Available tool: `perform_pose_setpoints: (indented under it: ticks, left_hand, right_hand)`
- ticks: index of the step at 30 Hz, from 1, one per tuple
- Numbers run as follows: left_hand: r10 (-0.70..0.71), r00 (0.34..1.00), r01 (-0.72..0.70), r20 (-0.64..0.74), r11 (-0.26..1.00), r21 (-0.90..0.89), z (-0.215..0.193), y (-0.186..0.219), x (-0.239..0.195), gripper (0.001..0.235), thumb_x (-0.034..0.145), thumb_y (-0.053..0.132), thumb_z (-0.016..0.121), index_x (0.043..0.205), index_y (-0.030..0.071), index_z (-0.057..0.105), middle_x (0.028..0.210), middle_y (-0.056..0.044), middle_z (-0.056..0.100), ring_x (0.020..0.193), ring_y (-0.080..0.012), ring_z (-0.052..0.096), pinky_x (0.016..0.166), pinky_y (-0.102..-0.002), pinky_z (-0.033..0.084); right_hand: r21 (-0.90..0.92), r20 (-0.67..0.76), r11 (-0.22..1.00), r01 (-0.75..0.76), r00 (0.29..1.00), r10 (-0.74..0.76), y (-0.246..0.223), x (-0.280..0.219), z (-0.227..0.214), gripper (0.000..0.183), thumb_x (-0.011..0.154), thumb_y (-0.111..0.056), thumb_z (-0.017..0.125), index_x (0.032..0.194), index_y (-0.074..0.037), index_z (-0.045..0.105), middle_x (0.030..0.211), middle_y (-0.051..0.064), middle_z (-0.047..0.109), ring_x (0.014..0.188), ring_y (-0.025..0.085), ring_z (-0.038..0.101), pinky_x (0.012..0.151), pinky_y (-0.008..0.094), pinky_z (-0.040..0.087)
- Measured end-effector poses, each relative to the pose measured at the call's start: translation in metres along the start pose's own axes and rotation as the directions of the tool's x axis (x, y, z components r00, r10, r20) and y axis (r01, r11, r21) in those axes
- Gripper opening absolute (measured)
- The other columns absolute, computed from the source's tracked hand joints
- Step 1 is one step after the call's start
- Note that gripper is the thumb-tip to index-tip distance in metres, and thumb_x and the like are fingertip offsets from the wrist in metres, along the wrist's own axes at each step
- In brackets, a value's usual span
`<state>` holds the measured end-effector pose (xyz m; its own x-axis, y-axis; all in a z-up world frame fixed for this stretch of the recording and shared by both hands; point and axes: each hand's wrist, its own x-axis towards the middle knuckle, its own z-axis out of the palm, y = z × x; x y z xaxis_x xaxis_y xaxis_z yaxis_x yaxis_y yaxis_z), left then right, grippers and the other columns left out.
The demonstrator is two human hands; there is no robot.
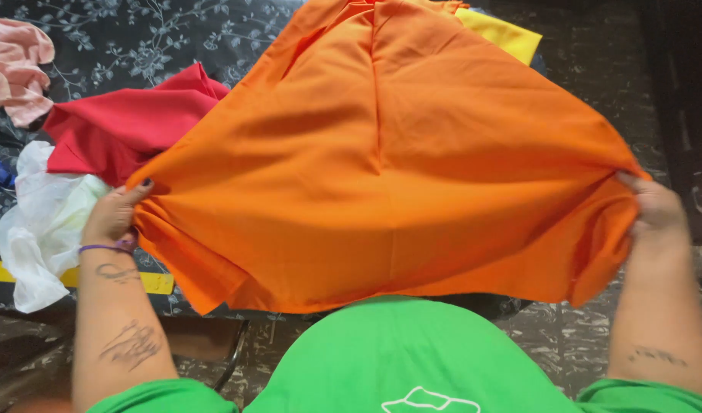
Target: The person spreads a large piece of orange fabric on a table and uses scissors to cut it into two separate pieces. The person then lifts the cut fabric to inspect the result.
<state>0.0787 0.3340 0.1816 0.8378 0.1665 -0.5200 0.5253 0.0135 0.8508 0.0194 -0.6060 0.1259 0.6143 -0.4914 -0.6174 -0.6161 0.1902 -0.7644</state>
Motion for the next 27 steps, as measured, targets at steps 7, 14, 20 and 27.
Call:
perform_pose_setpoints:
  ticks: [7,14,20,27]
  left_hand:
    - [-0.003,0.895,0.231,-0.446,0.859,0.457,-0.018,-0.128,0.075,0.055,0.091,0.056,0.087,0.117,0.01,0.07,0.105,-0.011,0.069,0.079,-0.0306,0.061,0.047,-0.05,0.05]
    - [0.178,0.779,0.361,-0.601,0.656,0.663,0.055,-0.157,0.022,0.074,0.094,0.022,0.082,0.158,0.009,0.047,0.156,-0.021,0.054,0.136,-0.0484,0.054,0.103,-0.071,0.047]
    - [0.527,0.831,-0.027,-0.181,0.363,0.931,0.129,-0.187,0.018,0.085,0.087,0.011,0.085,0.163,0.002,0.047,0.166,-0.026,0.04,0.151,-0.048,0.04,0.114,-0.075,0.034]
    - [0.58,0.777,-0.42,0.245,0.187,0.888,0.237,-0.169,0.087,0.063,0.093,0.014,0.077,0.154,0.007,0.061,0.16,-0.024,0.052,0.151,-0.0443,0.045,0.117,-0.062,0.039]
  right_hand:
    - [0.013,-0.141,0.994,-0.109,0.984,0.11,0.101,0.001,0.012,0.038,0.102,-0.027,0.073,0.137,-0.018,0.061,0.128,0.01,0.07,0.109,0.03,0.07,0.092,0.046,0.062]
    - [0.012,-0.204,0.965,-0.26,0.945,0.257,0.169,-0.032,0.034,0.045,0.107,-0.05,0.07,0.13,-0.012,0.062,0.132,0.01,0.074,0.118,0.026,0.073,0.104,0.047,0.061]
    - [-0.825,-0.358,0.548,0.139,0.621,-0.697,0.251,0.026,0.006,0.068,0.085,-0.058,0.098,0.125,-0.01,0.072,0.112,0.015,0.071,0.107,0.042,0.071,0.088,0.056,0.057]
    - [-0.828,0.192,0.114,0.548,0.47,-0.862,0.158,0.02,0.152,0.053,0.092,-0.034,0.086,0.138,-0.01,0.073,0.141,0.016,0.07,0.124,0.044,0.067,0.096,0.063,0.055]
